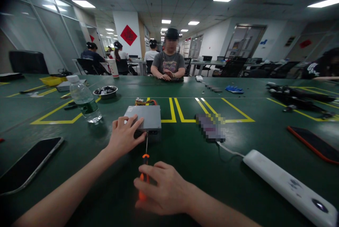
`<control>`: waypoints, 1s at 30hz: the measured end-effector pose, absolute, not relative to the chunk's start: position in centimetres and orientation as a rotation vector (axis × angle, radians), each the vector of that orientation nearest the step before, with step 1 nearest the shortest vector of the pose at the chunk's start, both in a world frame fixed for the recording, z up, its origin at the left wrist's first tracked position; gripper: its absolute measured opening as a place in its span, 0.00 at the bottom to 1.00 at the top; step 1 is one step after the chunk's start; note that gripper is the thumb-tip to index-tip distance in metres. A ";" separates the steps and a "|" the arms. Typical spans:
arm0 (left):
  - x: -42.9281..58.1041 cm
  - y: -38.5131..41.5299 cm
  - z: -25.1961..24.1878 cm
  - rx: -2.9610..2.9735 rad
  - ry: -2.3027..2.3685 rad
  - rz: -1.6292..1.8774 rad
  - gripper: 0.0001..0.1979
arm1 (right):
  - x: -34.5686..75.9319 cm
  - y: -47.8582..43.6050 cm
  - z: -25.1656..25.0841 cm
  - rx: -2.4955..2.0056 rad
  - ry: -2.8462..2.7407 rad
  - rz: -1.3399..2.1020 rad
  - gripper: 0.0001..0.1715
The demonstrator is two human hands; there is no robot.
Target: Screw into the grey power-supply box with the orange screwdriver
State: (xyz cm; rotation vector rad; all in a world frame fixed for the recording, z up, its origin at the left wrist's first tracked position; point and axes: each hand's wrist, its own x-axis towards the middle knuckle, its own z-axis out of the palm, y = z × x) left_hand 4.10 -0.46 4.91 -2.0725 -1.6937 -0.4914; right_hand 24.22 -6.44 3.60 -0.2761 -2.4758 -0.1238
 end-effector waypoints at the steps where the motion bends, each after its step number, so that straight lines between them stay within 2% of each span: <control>1: 4.1 -0.4 4.9 -2.072 -1.689 -0.489 0.25 | 24.2 -6.3 3.5 -0.267 -2.465 -0.120 0.20; 7: 4.1 -0.5 4.9 -2.055 -1.681 -0.472 0.25 | 24.1 -5.9 2.8 -0.255 -2.342 -0.037 0.25; 14: 4.0 -0.5 4.7 -2.055 -1.672 -0.477 0.25 | 24.4 -6.3 3.7 -0.248 -2.433 -0.150 0.17; 21: 4.0 -0.5 4.9 -2.058 -1.674 -0.480 0.25 | 24.5 -6.0 2.9 -0.263 -2.316 -0.079 0.22; 30: 4.0 -0.4 4.9 -2.072 -1.691 -0.491 0.25 | 24.3 -6.5 3.8 -0.270 -2.421 -0.124 0.19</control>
